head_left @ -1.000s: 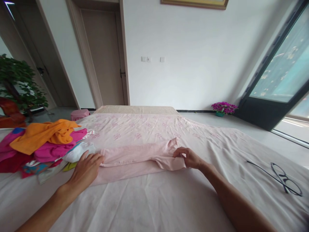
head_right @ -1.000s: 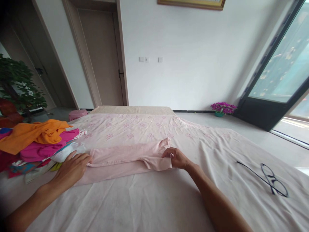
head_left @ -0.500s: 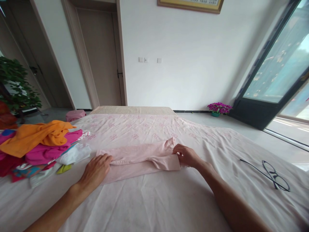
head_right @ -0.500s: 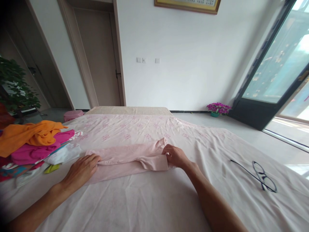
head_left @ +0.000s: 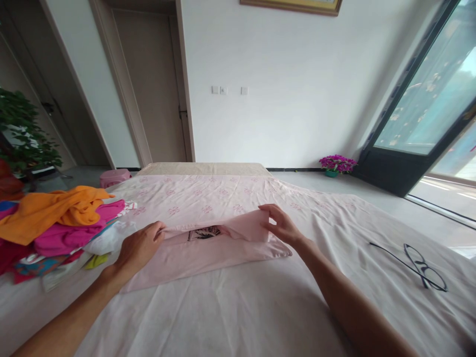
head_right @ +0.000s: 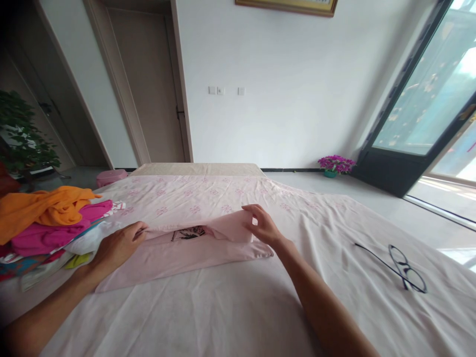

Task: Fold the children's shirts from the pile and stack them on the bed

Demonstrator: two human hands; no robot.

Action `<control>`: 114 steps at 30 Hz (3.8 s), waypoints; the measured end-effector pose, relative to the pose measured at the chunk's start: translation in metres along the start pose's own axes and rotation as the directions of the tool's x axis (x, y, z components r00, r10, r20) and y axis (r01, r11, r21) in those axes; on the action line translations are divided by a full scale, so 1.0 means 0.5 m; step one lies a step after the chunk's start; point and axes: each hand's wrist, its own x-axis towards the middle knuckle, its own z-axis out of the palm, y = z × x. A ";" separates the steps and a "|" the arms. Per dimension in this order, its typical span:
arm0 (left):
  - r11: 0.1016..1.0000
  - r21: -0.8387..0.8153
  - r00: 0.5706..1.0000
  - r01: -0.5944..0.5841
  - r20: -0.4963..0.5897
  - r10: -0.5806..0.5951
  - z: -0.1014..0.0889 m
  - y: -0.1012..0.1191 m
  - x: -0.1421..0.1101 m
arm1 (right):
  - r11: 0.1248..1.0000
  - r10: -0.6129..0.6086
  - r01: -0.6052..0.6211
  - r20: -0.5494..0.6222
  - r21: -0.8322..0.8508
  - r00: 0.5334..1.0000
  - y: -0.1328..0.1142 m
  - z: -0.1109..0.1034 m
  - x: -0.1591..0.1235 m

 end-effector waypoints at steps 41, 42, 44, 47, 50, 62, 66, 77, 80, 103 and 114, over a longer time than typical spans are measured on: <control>0.954 0.043 0.939 -0.295 -0.173 0.298 0.035 -0.059 -0.058 | 0.654 -0.128 0.299 0.288 -0.695 0.949 -0.026 0.072 0.011; 0.955 0.034 0.936 -0.293 -0.195 0.294 0.034 -0.062 -0.056 | 0.652 -0.147 0.288 0.256 -0.702 0.956 -0.025 0.070 0.019; 0.957 0.017 0.929 -0.290 -0.233 0.286 0.033 -0.071 -0.053 | 0.645 -0.201 0.273 0.186 -0.713 0.962 -0.022 0.062 0.025; 0.954 0.004 0.929 -0.300 -0.225 0.293 0.039 -0.082 -0.059 | 0.624 -0.238 0.342 0.246 -0.703 0.940 -0.013 0.052 0.008; 0.944 -0.011 0.932 -0.330 -0.162 0.324 0.050 -0.088 -0.072 | 0.603 -0.206 0.426 0.385 -0.675 0.900 0.002 0.049 -0.020; 0.925 -0.027 0.920 -0.378 -0.119 0.373 0.045 -0.094 -0.093 | 0.666 -0.087 0.334 0.375 -0.668 0.923 0.019 -0.014 -0.057; 0.926 -0.019 0.926 -0.376 -0.041 0.375 0.014 -0.082 -0.102 | 0.678 0.061 0.187 0.309 -0.710 0.949 0.017 -0.042 -0.061; 0.949 -0.104 0.954 -0.299 -0.001 0.301 0.043 0.005 -0.019 | 0.582 0.145 0.028 0.137 -0.812 0.980 0.016 0.094 0.002; 0.962 0.034 0.962 -0.273 0.036 0.271 0.092 -0.006 -0.029 | 0.499 0.434 -0.131 0.117 -0.857 0.893 0.044 0.094 -0.020; 0.963 0.138 0.972 -0.233 0.022 0.233 0.106 0.041 -0.090 | 0.436 0.528 -0.210 0.060 -0.875 0.847 0.094 0.107 0.014; 0.983 -0.174 0.976 -0.055 -0.217 0.017 0.037 -0.087 -0.093 | 0.402 0.433 -0.236 -0.044 -0.885 0.900 0.055 0.111 0.010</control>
